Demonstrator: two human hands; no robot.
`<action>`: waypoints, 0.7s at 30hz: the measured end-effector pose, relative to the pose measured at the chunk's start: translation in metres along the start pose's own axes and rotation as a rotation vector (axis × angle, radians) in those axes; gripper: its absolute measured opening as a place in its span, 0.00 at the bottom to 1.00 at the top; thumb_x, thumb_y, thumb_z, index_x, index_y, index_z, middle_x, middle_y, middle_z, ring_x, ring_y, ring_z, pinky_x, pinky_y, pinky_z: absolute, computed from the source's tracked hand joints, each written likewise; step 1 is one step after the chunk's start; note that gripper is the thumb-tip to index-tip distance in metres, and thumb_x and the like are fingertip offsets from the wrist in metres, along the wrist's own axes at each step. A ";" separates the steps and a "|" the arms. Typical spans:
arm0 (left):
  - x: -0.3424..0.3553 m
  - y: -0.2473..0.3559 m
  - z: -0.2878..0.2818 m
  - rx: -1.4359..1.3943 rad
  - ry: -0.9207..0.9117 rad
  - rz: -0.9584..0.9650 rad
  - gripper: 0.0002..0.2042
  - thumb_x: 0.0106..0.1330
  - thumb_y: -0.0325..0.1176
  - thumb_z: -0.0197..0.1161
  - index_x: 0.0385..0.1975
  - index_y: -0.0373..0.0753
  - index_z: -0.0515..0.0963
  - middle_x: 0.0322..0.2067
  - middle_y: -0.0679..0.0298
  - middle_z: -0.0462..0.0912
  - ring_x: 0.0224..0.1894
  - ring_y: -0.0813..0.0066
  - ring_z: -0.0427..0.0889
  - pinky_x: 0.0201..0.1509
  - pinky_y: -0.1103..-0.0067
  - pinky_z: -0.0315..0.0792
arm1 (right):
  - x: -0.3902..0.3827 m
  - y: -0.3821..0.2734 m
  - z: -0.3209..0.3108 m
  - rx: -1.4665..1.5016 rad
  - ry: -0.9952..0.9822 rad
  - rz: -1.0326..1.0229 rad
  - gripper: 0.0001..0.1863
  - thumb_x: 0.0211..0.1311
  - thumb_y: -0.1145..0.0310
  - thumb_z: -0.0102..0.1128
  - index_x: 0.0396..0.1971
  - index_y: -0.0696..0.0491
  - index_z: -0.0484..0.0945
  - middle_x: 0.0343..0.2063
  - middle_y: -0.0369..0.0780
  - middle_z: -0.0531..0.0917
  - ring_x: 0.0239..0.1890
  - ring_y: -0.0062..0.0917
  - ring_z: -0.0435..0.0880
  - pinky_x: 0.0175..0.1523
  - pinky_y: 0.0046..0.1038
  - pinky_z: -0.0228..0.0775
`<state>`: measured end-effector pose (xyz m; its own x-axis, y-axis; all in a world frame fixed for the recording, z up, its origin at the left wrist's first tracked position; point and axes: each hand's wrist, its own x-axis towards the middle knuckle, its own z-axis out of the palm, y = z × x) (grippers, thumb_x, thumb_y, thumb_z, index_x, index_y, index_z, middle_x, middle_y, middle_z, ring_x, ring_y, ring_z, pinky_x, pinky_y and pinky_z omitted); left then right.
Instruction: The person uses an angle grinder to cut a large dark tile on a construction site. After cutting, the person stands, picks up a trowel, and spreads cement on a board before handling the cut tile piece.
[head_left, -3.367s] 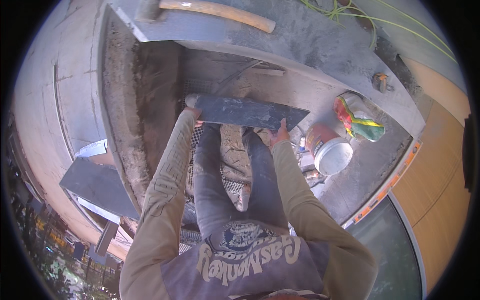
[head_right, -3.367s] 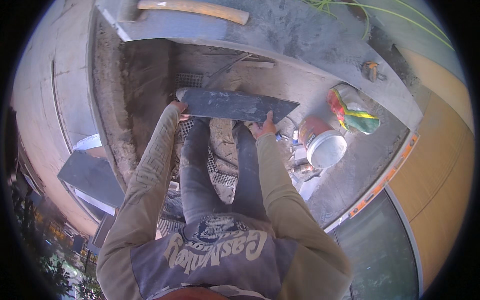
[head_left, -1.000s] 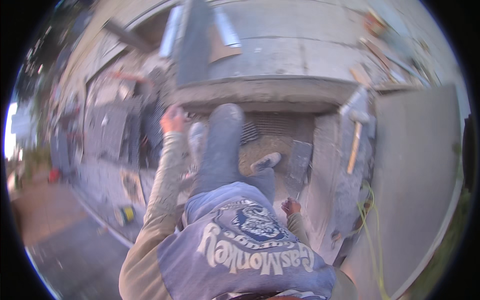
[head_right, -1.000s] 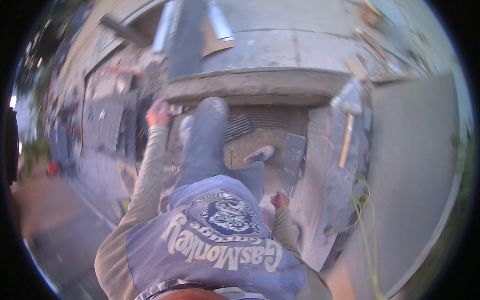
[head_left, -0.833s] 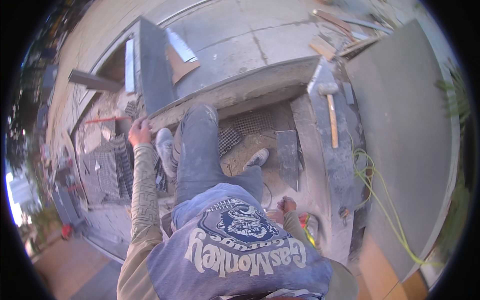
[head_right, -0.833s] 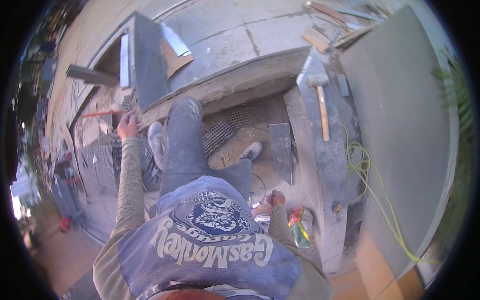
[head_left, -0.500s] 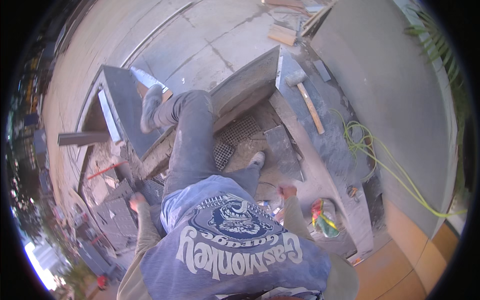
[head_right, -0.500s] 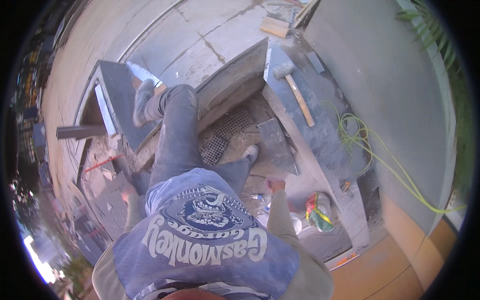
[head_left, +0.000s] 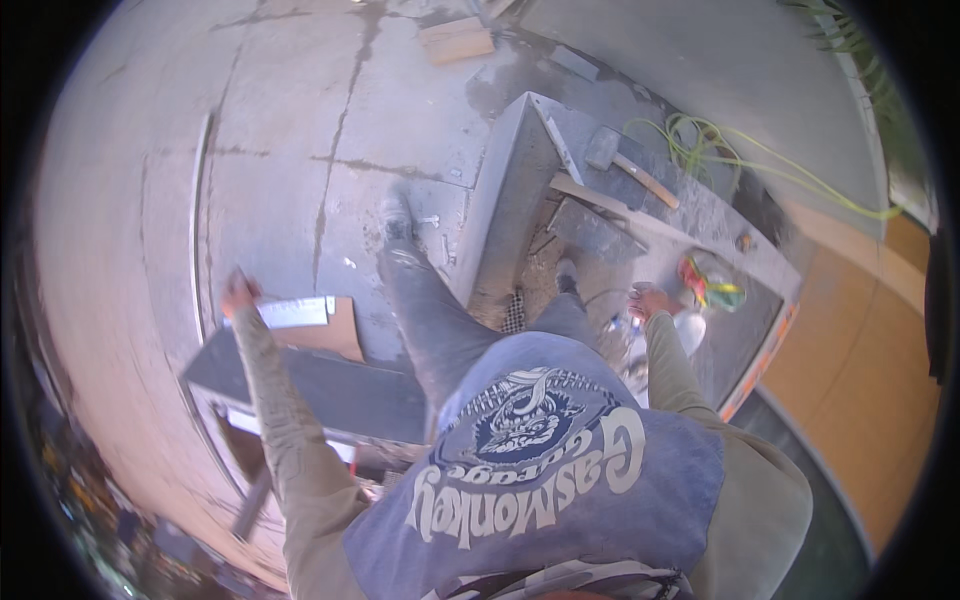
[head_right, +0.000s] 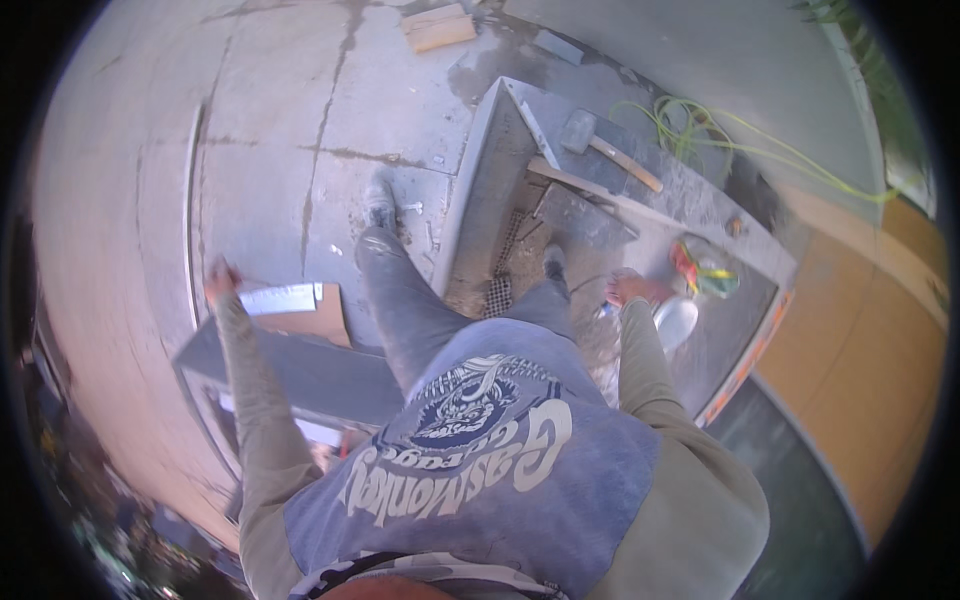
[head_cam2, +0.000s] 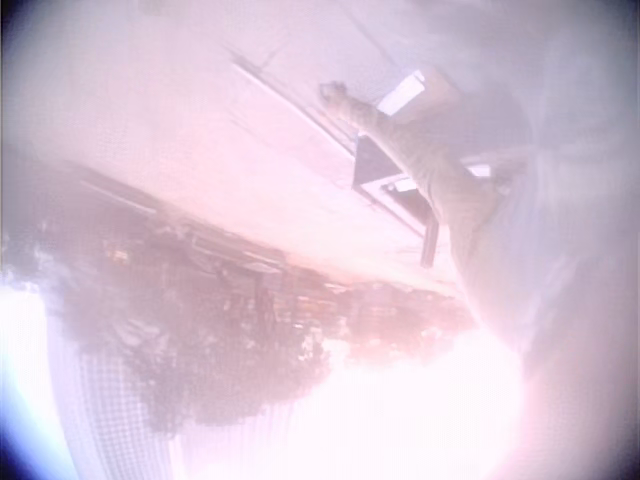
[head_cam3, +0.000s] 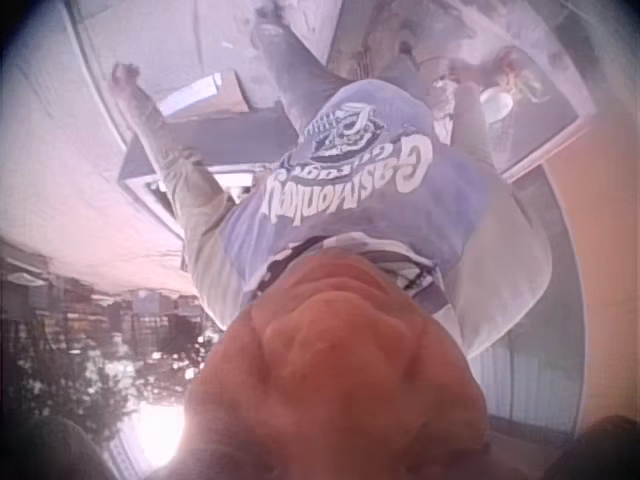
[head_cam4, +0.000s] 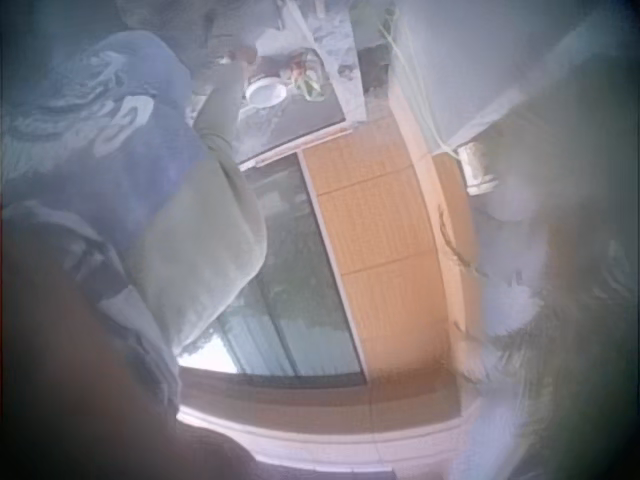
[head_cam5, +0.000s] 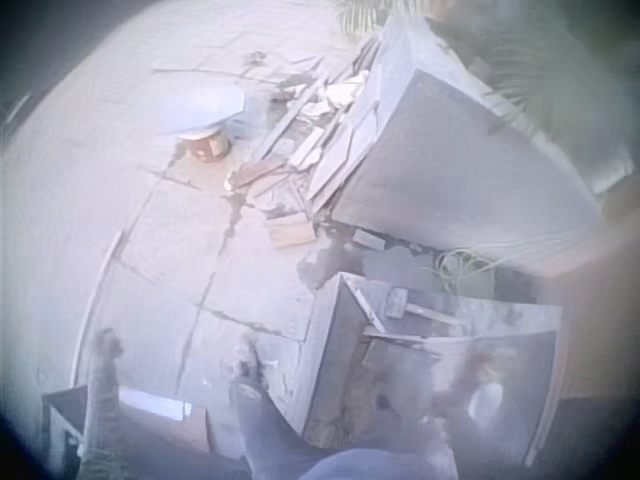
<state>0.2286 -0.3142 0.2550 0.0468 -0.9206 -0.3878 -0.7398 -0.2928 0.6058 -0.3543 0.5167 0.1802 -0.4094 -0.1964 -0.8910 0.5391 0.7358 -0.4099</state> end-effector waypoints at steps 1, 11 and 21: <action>0.064 0.050 0.006 -0.074 -0.115 0.095 0.23 0.67 0.47 0.64 0.55 0.38 0.80 0.32 0.61 0.86 0.29 0.75 0.84 0.36 0.77 0.79 | -0.020 -0.020 0.040 -0.354 0.096 -0.066 0.14 0.64 0.56 0.57 0.44 0.45 0.83 0.39 0.39 0.87 0.41 0.31 0.86 0.43 0.39 0.79; 0.068 0.123 0.117 -0.031 -0.932 0.091 0.23 0.59 0.36 0.68 0.55 0.40 0.79 0.39 0.60 0.84 0.39 0.67 0.83 0.43 0.70 0.80 | -0.287 -0.039 0.185 -0.386 0.568 0.165 0.16 0.60 0.66 0.63 0.49 0.47 0.82 0.29 0.36 0.87 0.26 0.25 0.85 0.26 0.29 0.76; 0.069 0.114 0.021 0.069 -1.414 1.366 0.25 0.55 0.38 0.68 0.56 0.43 0.79 0.42 0.56 0.86 0.42 0.56 0.85 0.45 0.64 0.79 | -0.325 -0.181 0.351 0.233 0.827 -0.053 0.12 0.58 0.60 0.62 0.36 0.50 0.88 0.29 0.38 0.89 0.31 0.27 0.89 0.43 0.31 0.80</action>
<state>0.1333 -0.4051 0.2823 -0.9336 0.3569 0.0319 0.1670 0.3547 0.9200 -0.0600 0.2199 0.4752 -0.7945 0.3748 -0.4778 0.6040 0.5696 -0.5575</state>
